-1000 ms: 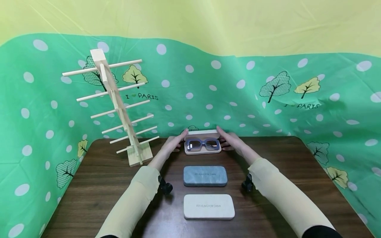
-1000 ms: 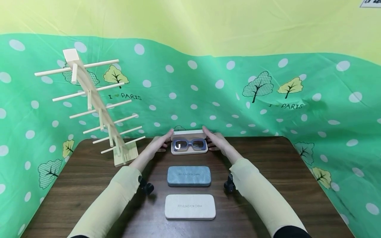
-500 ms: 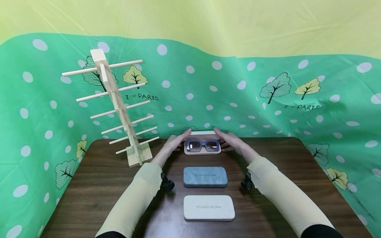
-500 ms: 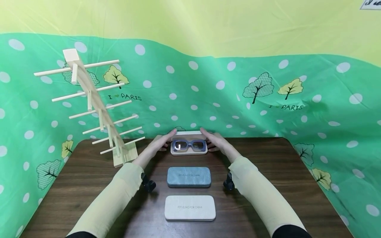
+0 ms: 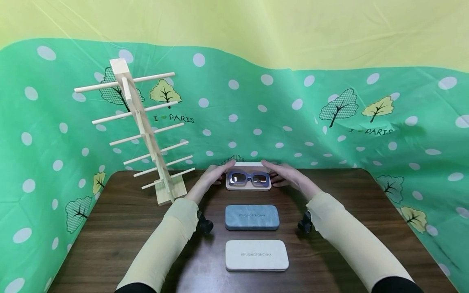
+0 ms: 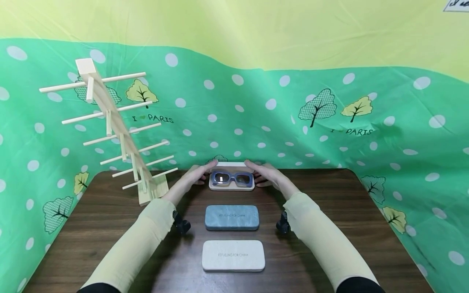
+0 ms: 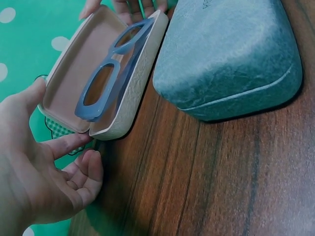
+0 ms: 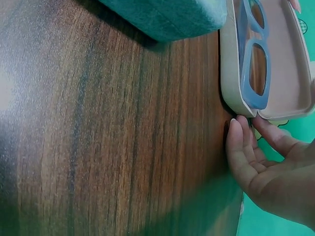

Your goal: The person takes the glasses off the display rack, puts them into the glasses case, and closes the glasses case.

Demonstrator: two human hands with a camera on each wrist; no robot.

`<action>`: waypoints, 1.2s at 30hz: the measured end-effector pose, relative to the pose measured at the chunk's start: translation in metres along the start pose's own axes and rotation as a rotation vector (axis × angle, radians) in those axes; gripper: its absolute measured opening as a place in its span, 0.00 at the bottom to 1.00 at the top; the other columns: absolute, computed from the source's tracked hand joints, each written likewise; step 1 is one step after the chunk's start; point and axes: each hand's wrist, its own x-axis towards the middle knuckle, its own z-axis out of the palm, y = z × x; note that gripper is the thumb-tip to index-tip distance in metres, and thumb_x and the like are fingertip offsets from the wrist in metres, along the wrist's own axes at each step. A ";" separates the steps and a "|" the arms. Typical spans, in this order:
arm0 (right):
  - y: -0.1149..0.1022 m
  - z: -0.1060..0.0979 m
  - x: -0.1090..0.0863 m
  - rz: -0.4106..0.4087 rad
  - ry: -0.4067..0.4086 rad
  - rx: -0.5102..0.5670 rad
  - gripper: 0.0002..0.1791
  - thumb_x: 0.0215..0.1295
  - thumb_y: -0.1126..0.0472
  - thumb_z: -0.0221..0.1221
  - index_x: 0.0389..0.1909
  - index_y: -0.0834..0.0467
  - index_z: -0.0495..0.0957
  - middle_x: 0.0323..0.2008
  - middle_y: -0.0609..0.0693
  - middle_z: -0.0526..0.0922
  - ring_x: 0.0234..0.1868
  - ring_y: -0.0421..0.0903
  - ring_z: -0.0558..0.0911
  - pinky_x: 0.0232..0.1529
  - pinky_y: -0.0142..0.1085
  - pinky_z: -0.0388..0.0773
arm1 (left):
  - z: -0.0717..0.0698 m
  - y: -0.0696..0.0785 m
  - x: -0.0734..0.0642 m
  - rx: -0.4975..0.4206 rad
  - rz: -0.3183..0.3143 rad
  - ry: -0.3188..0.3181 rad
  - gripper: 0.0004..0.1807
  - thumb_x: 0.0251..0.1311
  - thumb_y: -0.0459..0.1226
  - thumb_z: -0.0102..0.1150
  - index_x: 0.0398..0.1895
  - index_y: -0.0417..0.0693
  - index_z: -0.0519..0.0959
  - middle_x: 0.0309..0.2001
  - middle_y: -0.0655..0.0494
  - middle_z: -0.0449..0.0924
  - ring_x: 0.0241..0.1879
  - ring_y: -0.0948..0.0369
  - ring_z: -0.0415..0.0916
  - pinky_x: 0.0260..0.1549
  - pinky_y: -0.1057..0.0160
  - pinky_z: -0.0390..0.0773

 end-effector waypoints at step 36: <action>0.010 -0.006 0.002 -0.042 -0.090 -0.004 0.54 0.69 0.31 0.57 0.79 0.64 0.52 0.72 0.68 0.66 0.70 0.62 0.73 0.64 0.49 0.80 | -0.005 -0.011 -0.002 0.074 0.067 -0.078 0.46 0.57 0.70 0.60 0.71 0.50 0.76 0.72 0.48 0.72 0.62 0.51 0.74 0.55 0.56 0.82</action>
